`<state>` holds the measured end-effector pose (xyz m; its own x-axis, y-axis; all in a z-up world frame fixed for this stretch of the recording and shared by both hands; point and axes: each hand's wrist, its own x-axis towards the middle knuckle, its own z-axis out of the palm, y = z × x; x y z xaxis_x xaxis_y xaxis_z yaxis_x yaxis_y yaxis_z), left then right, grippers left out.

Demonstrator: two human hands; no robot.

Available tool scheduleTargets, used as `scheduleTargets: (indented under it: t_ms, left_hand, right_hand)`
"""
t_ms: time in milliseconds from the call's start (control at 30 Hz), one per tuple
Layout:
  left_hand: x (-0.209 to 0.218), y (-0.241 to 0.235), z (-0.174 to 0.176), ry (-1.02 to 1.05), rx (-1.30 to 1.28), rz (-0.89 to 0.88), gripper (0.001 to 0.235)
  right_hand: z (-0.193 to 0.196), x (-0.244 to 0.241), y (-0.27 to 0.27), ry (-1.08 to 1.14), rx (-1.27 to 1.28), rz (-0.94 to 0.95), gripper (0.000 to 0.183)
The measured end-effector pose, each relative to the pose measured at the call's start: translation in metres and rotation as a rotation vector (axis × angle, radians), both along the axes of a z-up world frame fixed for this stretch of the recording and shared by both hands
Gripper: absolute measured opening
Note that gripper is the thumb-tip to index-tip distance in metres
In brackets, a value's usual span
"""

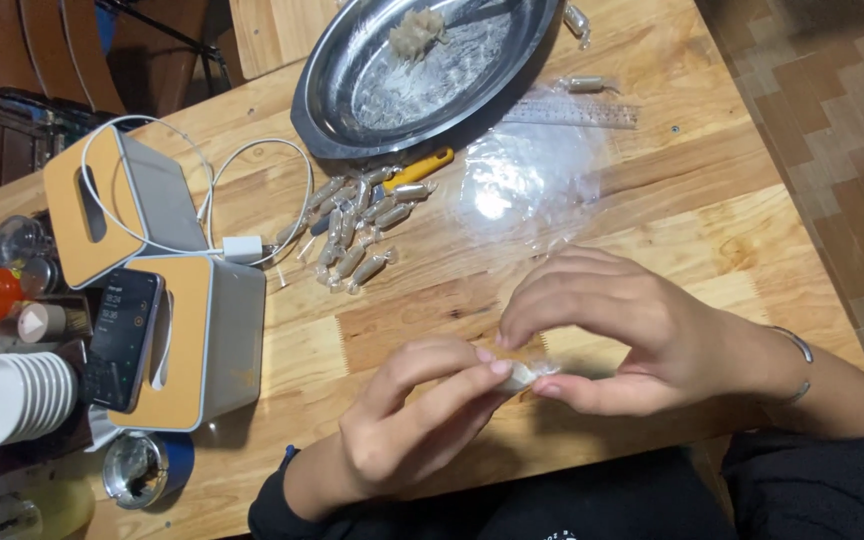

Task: Filling small plastic sleeves with food paste using a spatula and rolling them into individual portions.

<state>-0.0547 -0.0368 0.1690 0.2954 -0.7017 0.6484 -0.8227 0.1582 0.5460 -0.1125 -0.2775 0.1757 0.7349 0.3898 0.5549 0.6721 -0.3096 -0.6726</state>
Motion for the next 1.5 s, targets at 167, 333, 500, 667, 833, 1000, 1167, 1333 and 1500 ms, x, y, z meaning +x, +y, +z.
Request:
scheduleTargets:
  t_ms: [167, 333, 500, 667, 833, 1000, 1167, 1333, 1500]
  left_hand:
    - [-0.001, -0.004, -0.004, 0.007, -0.037, 0.060, 0.033]
    - [0.002, -0.002, -0.007, 0.087, -0.050, -0.011, 0.035]
    - [0.009, 0.002, -0.017, 0.090, -0.099, -0.140, 0.057]
    - [0.033, 0.002, -0.023, -0.609, -0.362, -0.113, 0.036]
    - [0.024, 0.012, -0.017, -0.721, -0.316, 0.062, 0.055]
    - [0.018, 0.002, 0.007, -0.934, -0.217, 0.220, 0.008]
    - [0.018, -0.001, 0.010, -1.024, -0.179, 0.286, 0.003]
    - [0.021, 0.001, 0.016, -1.018, -0.130, 0.230, 0.005]
    - [0.027, -0.001, 0.008, -1.131, -0.208, 0.175, 0.008]
  right_hand:
    - [0.001, 0.000, -0.003, -0.039, -0.006, -0.026, 0.020]
    - [0.006, 0.000, -0.004, -0.156, -0.103, -0.065, 0.016]
    - [-0.004, -0.005, -0.004, 0.092, 0.230, 0.090, 0.014]
    - [-0.013, -0.011, 0.005, 0.431, 0.609, 0.229, 0.019]
    - [-0.012, -0.011, 0.005, 0.474, 0.611, 0.217, 0.021]
    - [-0.012, -0.010, 0.002, 0.536, 0.532, 0.120, 0.023]
    - [-0.007, -0.012, 0.003, 0.527, 0.547, 0.102, 0.020]
    - [-0.006, -0.014, 0.002, 0.545, 0.556, 0.100, 0.017]
    - [-0.005, -0.013, -0.003, 0.670, 0.504, 0.127, 0.015]
